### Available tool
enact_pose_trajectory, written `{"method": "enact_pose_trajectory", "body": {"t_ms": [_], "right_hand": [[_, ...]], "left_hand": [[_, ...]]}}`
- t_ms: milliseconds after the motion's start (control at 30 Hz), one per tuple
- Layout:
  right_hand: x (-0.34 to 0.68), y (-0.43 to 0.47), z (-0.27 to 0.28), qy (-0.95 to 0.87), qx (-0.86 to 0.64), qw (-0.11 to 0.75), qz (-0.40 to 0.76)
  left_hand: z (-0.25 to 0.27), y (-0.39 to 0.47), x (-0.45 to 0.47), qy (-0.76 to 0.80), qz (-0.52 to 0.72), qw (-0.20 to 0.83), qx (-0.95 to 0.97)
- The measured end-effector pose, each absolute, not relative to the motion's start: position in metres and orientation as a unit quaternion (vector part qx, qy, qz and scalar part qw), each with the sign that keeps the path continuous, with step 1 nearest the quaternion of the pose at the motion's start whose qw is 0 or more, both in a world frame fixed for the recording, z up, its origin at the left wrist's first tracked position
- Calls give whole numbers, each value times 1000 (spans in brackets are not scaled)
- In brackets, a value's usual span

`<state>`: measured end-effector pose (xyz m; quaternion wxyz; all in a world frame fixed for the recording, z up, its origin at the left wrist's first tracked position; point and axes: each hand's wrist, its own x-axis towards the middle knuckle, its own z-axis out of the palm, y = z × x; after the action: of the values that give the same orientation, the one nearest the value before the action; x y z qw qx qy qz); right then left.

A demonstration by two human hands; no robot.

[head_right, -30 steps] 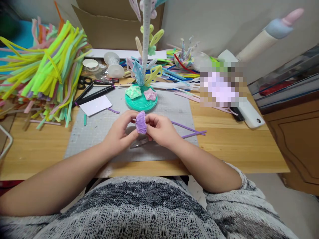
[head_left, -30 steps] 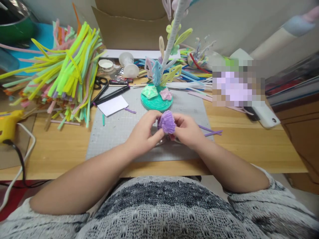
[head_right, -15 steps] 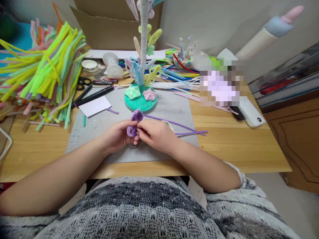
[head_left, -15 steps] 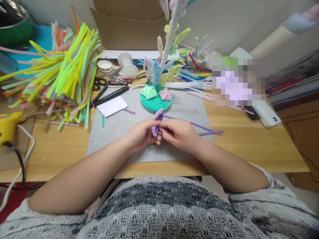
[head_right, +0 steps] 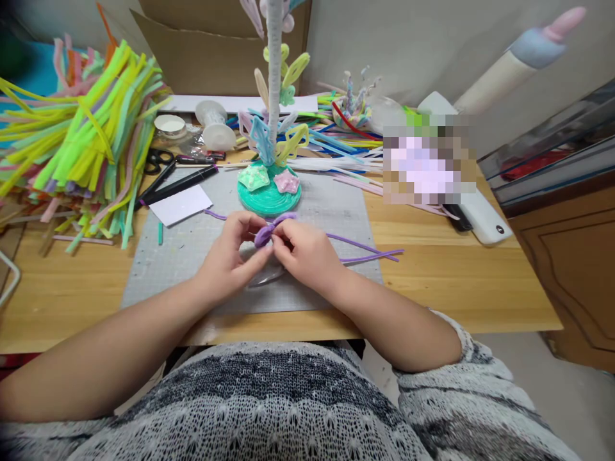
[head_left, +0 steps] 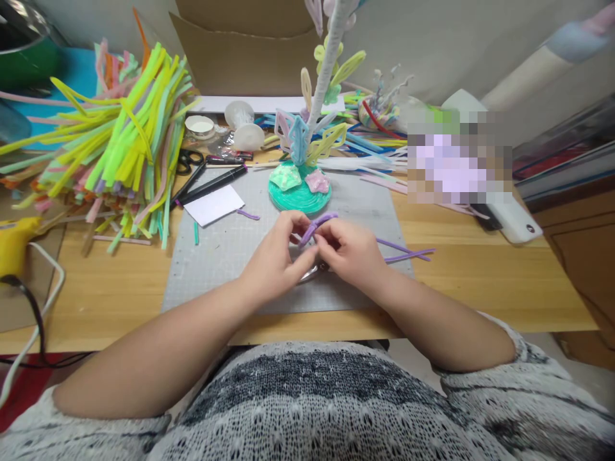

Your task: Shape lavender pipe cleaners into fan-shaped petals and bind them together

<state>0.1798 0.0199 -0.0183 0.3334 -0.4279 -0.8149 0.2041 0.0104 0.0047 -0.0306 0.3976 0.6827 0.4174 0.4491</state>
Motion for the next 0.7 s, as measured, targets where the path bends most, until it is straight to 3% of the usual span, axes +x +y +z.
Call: {"method": "enact_pose_trajectory", "body": {"t_ms": [200, 333, 467, 700], "right_hand": [[178, 20, -19, -797, -435, 326, 264], [177, 20, -20, -801, -443, 316, 251], [176, 18, -22, -825, -430, 305, 203], [181, 21, -32, -902, -328, 280, 5]], "left_hand": [[-33, 4, 9, 438, 458, 364, 683], [-29, 5, 10, 446, 421, 258, 747], [-26, 4, 10, 478, 381, 225, 759], [-18, 2, 8, 499, 337, 208, 771]]}}
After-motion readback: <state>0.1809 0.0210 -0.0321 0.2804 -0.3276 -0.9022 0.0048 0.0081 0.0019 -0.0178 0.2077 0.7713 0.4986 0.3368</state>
